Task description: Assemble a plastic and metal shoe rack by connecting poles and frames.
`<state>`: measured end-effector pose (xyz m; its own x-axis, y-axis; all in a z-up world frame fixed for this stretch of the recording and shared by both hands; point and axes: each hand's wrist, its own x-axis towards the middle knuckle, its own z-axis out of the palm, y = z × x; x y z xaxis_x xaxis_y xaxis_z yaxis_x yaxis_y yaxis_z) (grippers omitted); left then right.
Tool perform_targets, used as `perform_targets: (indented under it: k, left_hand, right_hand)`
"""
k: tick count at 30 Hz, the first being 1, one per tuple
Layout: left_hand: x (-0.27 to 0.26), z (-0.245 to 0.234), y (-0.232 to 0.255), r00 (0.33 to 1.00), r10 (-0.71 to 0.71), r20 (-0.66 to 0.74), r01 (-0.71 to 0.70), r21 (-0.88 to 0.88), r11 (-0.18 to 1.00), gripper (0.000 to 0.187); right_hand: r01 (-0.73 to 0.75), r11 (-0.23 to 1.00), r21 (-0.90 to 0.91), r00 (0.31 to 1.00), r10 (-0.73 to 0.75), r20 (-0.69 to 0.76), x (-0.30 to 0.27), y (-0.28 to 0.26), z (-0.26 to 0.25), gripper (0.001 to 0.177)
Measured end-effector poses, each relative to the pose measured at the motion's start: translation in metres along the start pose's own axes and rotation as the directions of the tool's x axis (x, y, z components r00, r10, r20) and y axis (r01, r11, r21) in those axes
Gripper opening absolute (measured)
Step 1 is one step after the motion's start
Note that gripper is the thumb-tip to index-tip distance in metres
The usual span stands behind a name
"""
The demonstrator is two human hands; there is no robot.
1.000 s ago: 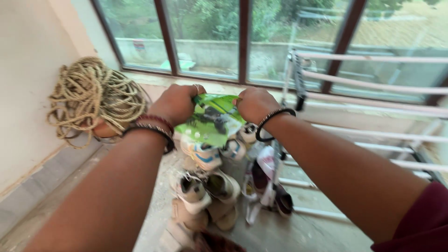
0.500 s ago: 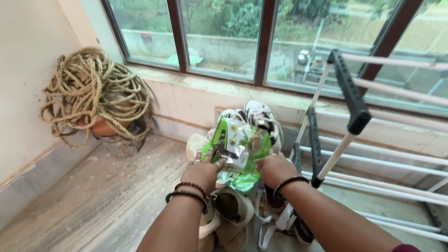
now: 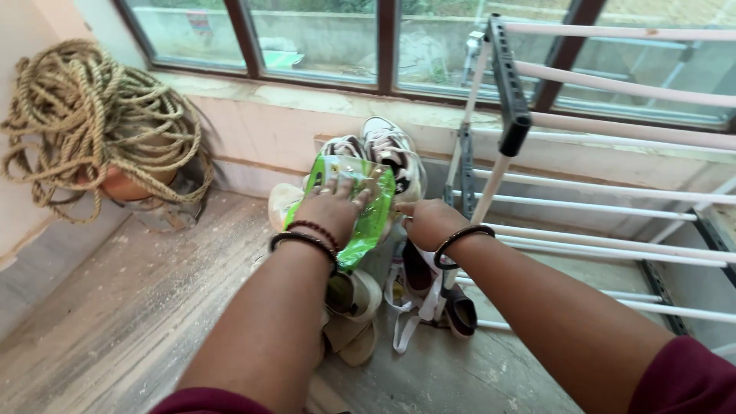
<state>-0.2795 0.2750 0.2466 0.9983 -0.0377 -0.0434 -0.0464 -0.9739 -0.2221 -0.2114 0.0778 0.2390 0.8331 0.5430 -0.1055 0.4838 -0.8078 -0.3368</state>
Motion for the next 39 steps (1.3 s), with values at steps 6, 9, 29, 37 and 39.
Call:
perform_targets:
  k: [6,9,29,37,39]
  left_hand:
    - [0.025,0.029,0.084,0.998,0.06,-0.013,-0.061,-0.226,0.972,0.058]
    - [0.022,0.059,0.109,0.995,0.069,0.076,-0.051,-0.224,0.973,0.063]
    - [0.11,0.221,0.179,0.96,0.026,0.28,0.078,-0.354,0.932,0.059]
    - [0.102,0.22,0.191,0.952,-0.057,0.301,0.159,-0.327,0.932,0.042]
    - [0.099,0.235,0.194,0.983,-0.137,0.121,0.16,-0.209,0.965,0.03]
  right_hand:
    - [0.143,0.99,-0.002,0.99,-0.143,-0.017,-0.027,0.009,0.008,0.027]
    - [0.111,0.972,-0.207,0.966,-0.057,0.252,-0.051,0.016,0.014,0.026]
    - [-0.23,0.959,-0.163,0.828,0.281,0.485,-0.067,0.157,0.157,0.038]
    - [-0.373,0.907,-0.194,0.738,0.417,0.53,-0.075,0.158,0.164,0.033]
    - [-0.239,0.946,-0.22,0.798,0.321,0.51,-0.081,0.165,0.183,0.029]
